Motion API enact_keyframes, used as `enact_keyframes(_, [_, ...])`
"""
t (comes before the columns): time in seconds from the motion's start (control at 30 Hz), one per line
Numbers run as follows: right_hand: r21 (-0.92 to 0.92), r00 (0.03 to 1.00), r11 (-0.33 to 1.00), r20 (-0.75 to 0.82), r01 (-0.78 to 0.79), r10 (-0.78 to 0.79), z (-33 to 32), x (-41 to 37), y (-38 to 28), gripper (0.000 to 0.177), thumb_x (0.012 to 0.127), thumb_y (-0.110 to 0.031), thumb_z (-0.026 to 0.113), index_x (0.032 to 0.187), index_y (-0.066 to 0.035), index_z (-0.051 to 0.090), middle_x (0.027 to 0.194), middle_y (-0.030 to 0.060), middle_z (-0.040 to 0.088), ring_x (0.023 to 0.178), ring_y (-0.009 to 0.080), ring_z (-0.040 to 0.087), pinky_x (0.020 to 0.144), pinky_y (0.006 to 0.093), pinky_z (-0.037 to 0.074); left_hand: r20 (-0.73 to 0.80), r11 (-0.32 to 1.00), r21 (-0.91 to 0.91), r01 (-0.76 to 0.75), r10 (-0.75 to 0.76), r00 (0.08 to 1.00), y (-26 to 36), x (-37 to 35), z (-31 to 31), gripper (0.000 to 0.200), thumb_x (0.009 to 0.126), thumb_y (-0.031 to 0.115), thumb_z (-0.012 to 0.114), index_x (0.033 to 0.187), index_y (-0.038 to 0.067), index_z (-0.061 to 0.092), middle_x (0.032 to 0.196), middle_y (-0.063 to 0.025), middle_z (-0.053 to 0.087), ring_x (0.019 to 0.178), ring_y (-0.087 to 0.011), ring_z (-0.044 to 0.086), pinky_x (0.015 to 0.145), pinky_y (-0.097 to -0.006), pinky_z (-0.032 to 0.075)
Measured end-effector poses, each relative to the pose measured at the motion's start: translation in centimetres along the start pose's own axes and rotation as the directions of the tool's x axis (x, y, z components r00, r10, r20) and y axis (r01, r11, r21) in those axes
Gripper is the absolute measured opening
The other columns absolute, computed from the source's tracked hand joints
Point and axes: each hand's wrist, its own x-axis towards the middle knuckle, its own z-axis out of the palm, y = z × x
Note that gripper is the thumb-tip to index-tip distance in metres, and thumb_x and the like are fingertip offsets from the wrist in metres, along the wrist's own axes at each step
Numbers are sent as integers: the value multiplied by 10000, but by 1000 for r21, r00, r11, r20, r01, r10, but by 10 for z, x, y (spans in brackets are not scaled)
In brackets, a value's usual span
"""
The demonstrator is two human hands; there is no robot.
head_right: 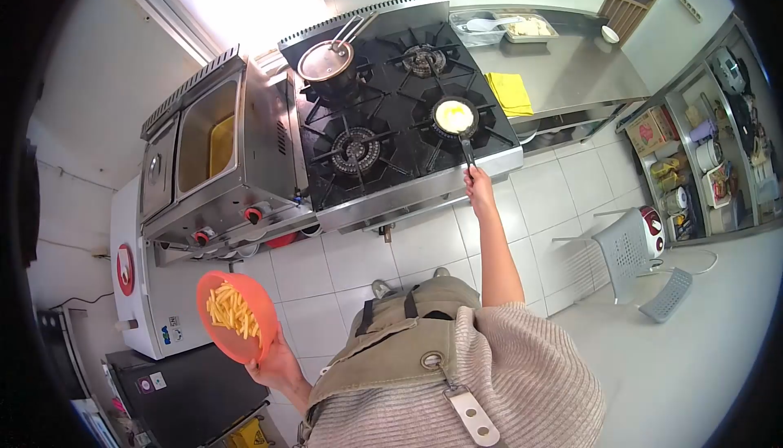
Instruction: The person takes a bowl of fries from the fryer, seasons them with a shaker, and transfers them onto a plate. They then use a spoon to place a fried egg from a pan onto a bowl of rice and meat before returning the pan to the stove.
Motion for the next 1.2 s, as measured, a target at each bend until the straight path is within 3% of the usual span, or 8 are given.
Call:
enact_keyframes(0.1, [23, 1000, 1000, 14, -10, 10, 6, 14, -1, 246, 936, -291, 452, 862, -69, 527, 597, -51, 401, 438, 42, 280, 414, 203, 235, 83, 999, 3, 45, -46, 995, 1, 5, -9, 683, 701, 154, 552, 1323, -12, 324, 1355, -169, 360, 1268, -338, 342, 1055, -517, 287])
enact_keyframes(0.27, [13, 1000, 1000, 10, -20, 19, 6, -1, 2, 240, 942, -282, 442, 853, -71, 514, 595, -46, 402, 433, 45, 283, 403, 200, 222, 89, 999, 17, 39, -41, 995, 3, 7, -11, 689, 699, 161, 557, 1325, -9, 322, 1363, -166, 350, 1274, -334, 333, 1056, -513, 285])
enact_keyframes(0.47, [42, 1000, 999, 29, 8, -10, 12, 11, 3, 228, 945, -265, 434, 856, -70, 511, 602, -48, 403, 452, 42, 290, 417, 198, 224, 83, 999, 22, 26, -28, 996, 2, 6, -10, 685, 699, 154, 555, 1323, -9, 324, 1362, -172, 346, 1271, -343, 335, 1043, -519, 303])
enact_keyframes(0.53, [60, 999, 998, 47, -17, 14, 14, 12, 1, 225, 946, -261, 429, 853, -73, 509, 603, -49, 404, 456, 42, 291, 424, 198, 230, 3, 1000, 0, 20, -20, 1000, 2, 5, -5, 744, 650, 140, 568, 1327, -11, 298, 1321, -190, 374, 1248, -375, 350, 1009, -531, 345])
enact_keyframes(0.6, [34, 999, 999, 48, -14, 13, 11, 6, 3, 228, 947, -265, 428, 856, -72, 509, 606, -49, 406, 456, 44, 288, 424, 201, 231, 101, 999, -9, 46, -45, 994, 3, 7, -11, 675, 703, 143, 551, 1322, -6, 327, 1355, -176, 356, 1270, -351, 334, 1051, -532, 287])
enact_keyframes(0.93, [19, 1000, 1000, 24, -17, 17, 10, 13, 0, 227, 947, -274, 428, 866, -82, 518, 598, -53, 399, 448, 43, 282, 419, 206, 236, 73, 999, -21, 41, -39, 997, 4, 7, -6, 681, 702, 140, 545, 1326, -9, 316, 1368, -168, 343, 1279, -341, 321, 1063, -527, 262])
enact_keyframes(1.0, [18, 1000, 1000, 20, -17, 17, 9, 6, 2, 226, 946, -275, 430, 866, -83, 519, 599, -53, 400, 447, 44, 283, 418, 205, 237, 23, 1000, -4, 7, -7, 1000, 2, 6, -1, 726, 647, 136, 544, 1314, -30, 310, 1330, -186, 370, 1241, -369, 359, 1031, -533, 313])
enact_keyframes(1.2, [18, 1000, 1000, 10, -13, 12, 12, 14, 1, 232, 943, -289, 436, 862, -88, 520, 598, -57, 409, 447, 45, 292, 422, 207, 238, 9, 1000, -6, 1, -1, 1000, -1, 5, 4, 730, 652, 136, 540, 1323, -26, 302, 1330, -187, 370, 1246, -372, 352, 1039, -526, 301])
